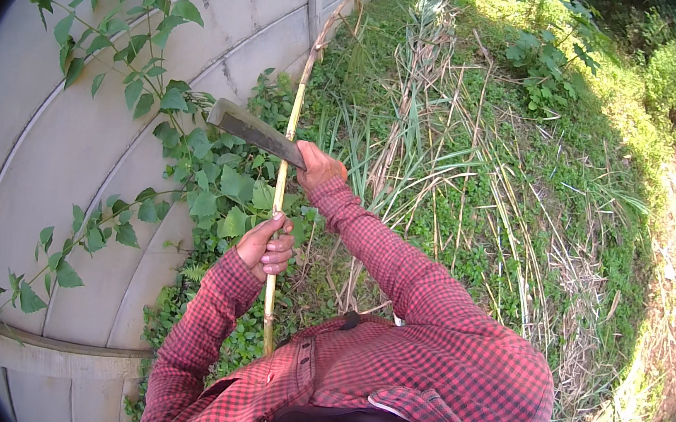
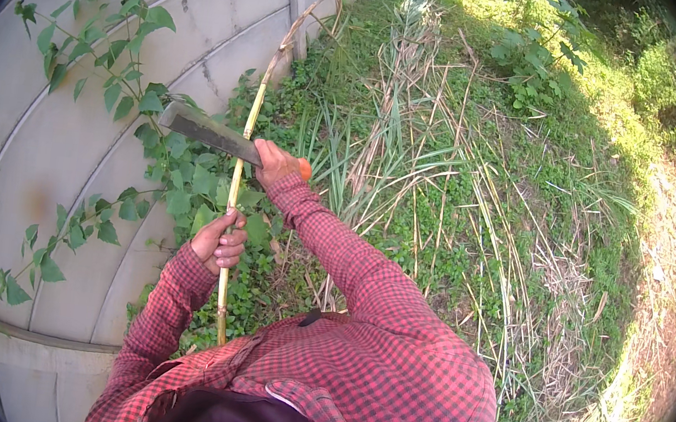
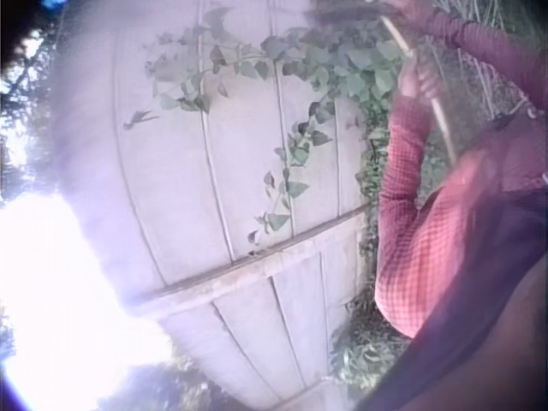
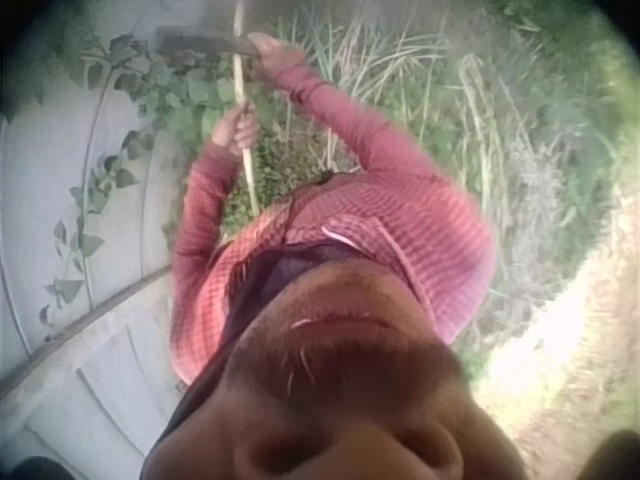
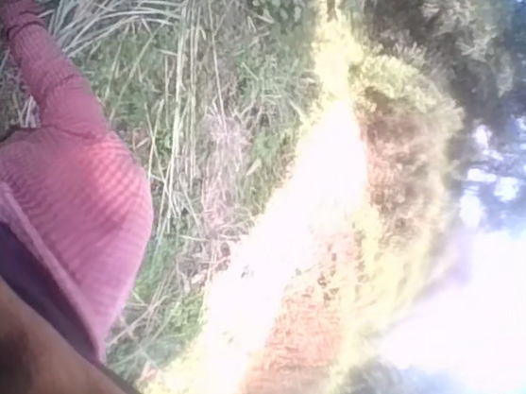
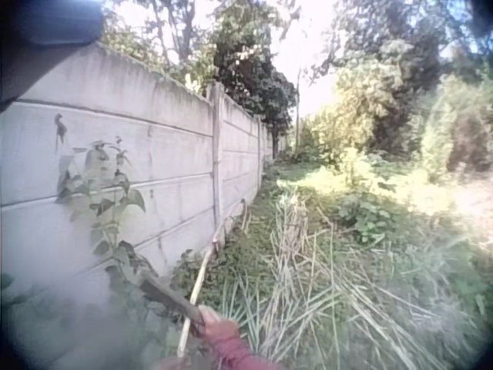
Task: The person uses a knife to strip bark and cut long sticks into smaller pieces. They hold the sticks with one hand and use the knife with the other to scrape the surface and sever the wood, dropping the processed pieces onto a pile on the ground.
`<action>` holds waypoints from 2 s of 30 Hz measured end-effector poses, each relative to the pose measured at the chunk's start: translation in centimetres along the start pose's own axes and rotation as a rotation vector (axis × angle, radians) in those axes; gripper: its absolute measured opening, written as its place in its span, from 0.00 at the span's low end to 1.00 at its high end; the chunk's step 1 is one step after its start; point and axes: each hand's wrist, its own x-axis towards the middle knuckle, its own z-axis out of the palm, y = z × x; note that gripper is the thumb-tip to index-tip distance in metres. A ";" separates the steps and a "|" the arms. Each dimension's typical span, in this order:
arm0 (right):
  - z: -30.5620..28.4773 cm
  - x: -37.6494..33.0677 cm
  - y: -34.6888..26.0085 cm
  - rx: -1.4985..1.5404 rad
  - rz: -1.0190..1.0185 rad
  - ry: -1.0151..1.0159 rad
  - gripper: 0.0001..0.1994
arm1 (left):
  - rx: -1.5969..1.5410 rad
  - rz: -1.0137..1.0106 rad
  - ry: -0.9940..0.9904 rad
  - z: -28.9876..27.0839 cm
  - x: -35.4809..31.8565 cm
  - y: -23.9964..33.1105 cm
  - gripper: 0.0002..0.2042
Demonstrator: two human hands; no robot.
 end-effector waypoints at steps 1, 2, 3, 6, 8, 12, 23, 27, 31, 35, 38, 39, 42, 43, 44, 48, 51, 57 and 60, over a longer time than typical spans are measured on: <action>0.0 0.6 0.1 -0.040 0.082 -0.007 0.12 | -0.009 0.014 0.043 0.0 -0.4 -0.1 0.11; 0.0 1.1 0.1 -0.072 0.150 -0.008 0.12 | -0.002 -0.007 0.026 -0.1 -0.8 -0.3 0.11; -0.1 1.5 0.1 -0.070 0.245 -0.063 0.11 | -0.007 -0.020 0.017 -0.2 -1.3 -0.5 0.11; -0.3 1.4 0.0 -0.032 0.262 -0.140 0.11 | 0.047 -0.039 0.054 -1.0 -2.5 -0.6 0.11; -0.1 0.3 0.1 -0.026 0.118 -0.240 0.10 | 0.080 -0.070 0.114 -2.0 -3.4 -0.9 0.11; 1.9 -3.0 0.4 0.279 0.494 -0.155 0.09 | 0.246 -0.144 0.319 -4.9 -6.7 -2.9 0.13; 5.4 -4.8 1.5 0.947 0.858 0.058 0.13 | 0.469 -0.346 0.854 -13.5 -16.0 -18.2 0.27; 7.1 -7.2 1.5 0.921 0.968 0.025 0.14 | 0.571 -0.305 0.861 -14.2 -17.3 -23.2 0.29; 8.7 -9.6 2.4 0.875 1.053 -0.012 0.13 | 0.596 -0.340 0.842 -15.6 -18.3 -26.3 0.31; 9.4 -11.0 3.4 0.888 0.911 0.074 0.15 | 0.573 -0.473 0.821 -19.7 -19.0 -30.7 0.32; 9.2 -11.9 3.8 1.154 1.124 0.074 0.16 | 0.409 -0.537 0.816 -23.8 -19.2 -34.3 0.32; 9.1 -12.3 3.9 1.219 1.166 0.021 0.16 | 0.337 -0.556 0.798 -24.5 -19.4 -35.1 0.32; 8.8 -13.7 3.9 1.268 1.205 0.006 0.16 | 0.113 -0.608 0.752 -24.5 -19.2 -34.3 0.30; 8.6 -14.2 3.9 1.247 1.167 -0.018 0.16 | 0.159 -0.640 0.749 -23.8 -18.7 -32.5 0.28; 8.6 -14.6 3.8 1.230 1.144 -0.033 0.17 | 0.340 -0.553 0.732 -22.4 -18.1 -30.4 0.27; 8.6 -16.3 3.0 1.177 1.199 -0.134 0.17 | 0.816 0.192 0.850 -18.3 -8.5 -16.1 0.17; 8.5 -17.5 2.1 1.165 1.234 -0.182 0.16 | 1.036 0.493 0.870 -17.1 2.7 -5.3 0.16; 7.0 -20.0 0.7 1.318 1.301 -0.204 0.16 | 1.253 0.488 0.841 -17.9 23.5 5.6 0.21; 6.4 -21.7 0.2 1.255 1.346 -0.216 0.15 | 1.297 0.257 0.806 -18.9 30.3 6.3 0.20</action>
